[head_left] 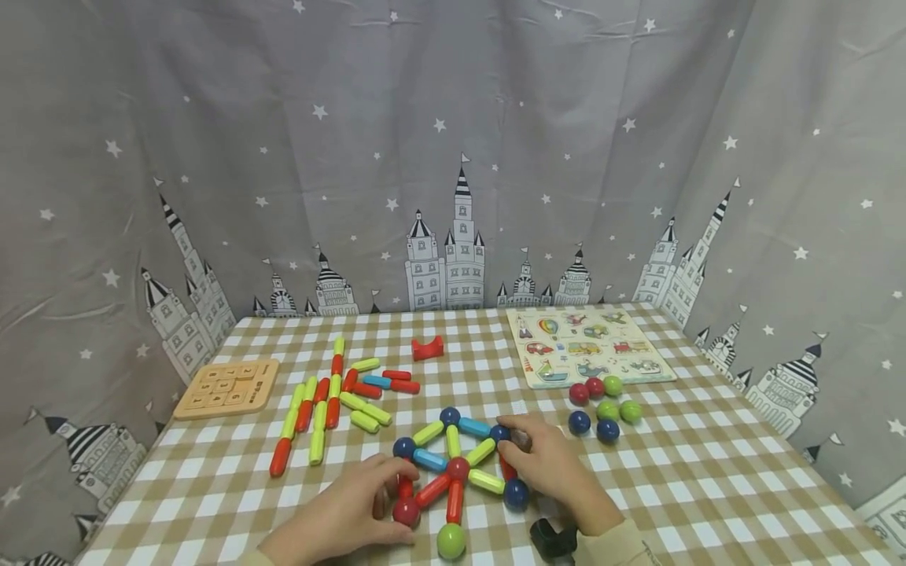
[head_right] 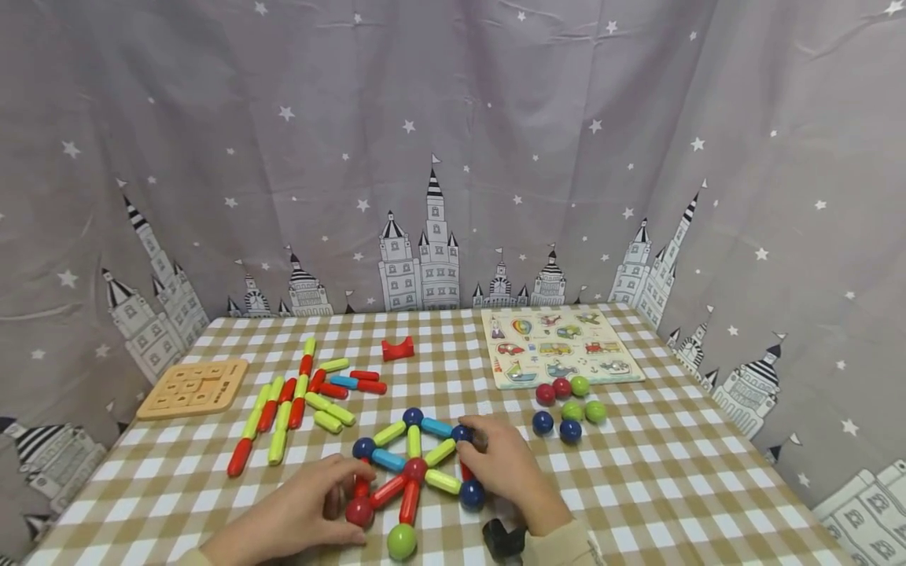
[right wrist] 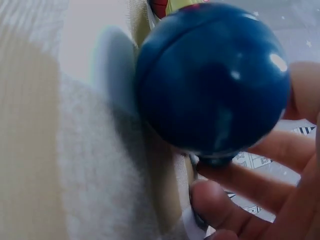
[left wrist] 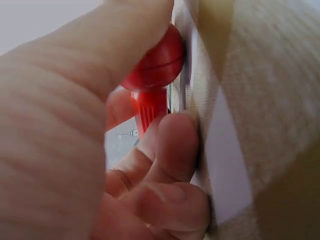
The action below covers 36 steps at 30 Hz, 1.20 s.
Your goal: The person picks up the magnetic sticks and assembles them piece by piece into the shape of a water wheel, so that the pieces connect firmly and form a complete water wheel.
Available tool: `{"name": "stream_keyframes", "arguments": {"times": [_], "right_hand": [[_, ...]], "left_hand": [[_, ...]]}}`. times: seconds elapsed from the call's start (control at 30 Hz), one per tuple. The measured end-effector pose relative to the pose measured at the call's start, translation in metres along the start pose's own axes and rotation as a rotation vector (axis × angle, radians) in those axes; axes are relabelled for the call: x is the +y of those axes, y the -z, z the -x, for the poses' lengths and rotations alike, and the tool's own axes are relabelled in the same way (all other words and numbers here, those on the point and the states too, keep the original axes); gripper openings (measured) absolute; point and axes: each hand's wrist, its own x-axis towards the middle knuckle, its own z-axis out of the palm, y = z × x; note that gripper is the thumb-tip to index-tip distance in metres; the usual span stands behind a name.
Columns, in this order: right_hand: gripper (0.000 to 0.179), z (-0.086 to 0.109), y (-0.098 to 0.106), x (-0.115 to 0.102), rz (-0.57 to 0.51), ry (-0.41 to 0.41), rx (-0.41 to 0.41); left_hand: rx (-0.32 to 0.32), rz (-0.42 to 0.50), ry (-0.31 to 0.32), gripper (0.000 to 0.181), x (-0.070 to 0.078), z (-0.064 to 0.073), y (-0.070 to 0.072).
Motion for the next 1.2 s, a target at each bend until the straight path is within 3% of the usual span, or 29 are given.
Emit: {"name": "stream_keyframes", "arguments": {"times": [0.1,0.17,0.37,0.43,0.5,0.6,0.7,0.93,1.03,1.13,1.2], "right_hand": [[0.026,-0.001,0.001,0.001,0.015,-0.054,0.003],[0.015,-0.001,0.001,0.002,0.032,-0.084,0.013],[0.012,0.002,0.005,-0.002,0.064,-0.100,-0.021],[0.013,0.003,0.007,-0.004,0.080,-0.098,-0.024],[0.013,0.003,0.007,-0.005,0.096,-0.096,-0.016],[0.014,0.003,0.008,-0.005,0.108,-0.099,-0.006],[0.014,0.002,0.007,-0.004,0.100,-0.103,-0.007],[0.014,0.002,0.006,-0.003,0.075,-0.125,-0.027],[0.014,0.002,0.005,-0.003,0.077,-0.115,-0.029],[0.014,0.002,0.005,-0.003,0.088,-0.102,-0.031],[0.014,0.001,0.005,-0.004,0.098,-0.088,-0.032]], "left_hand": [[0.047,-0.027,0.041,0.070,-0.001,-0.001,-0.001],[0.118,-0.046,0.099,0.077,-0.002,-0.002,-0.001],[0.389,-0.252,0.417,0.092,-0.011,0.003,0.020],[0.440,-0.329,0.519,0.094,-0.017,0.007,0.030],[0.457,-0.348,0.573,0.087,-0.024,0.009,0.039],[0.448,-0.327,0.600,0.068,-0.032,0.009,0.044],[0.435,-0.293,0.587,0.051,-0.035,0.009,0.045],[0.398,-0.359,0.577,0.043,-0.030,0.010,0.041],[0.415,-0.352,0.559,0.044,-0.027,0.010,0.040],[0.438,-0.201,0.501,0.046,-0.019,0.011,0.036],[0.396,-0.058,0.472,0.040,-0.009,0.013,0.031]]}}
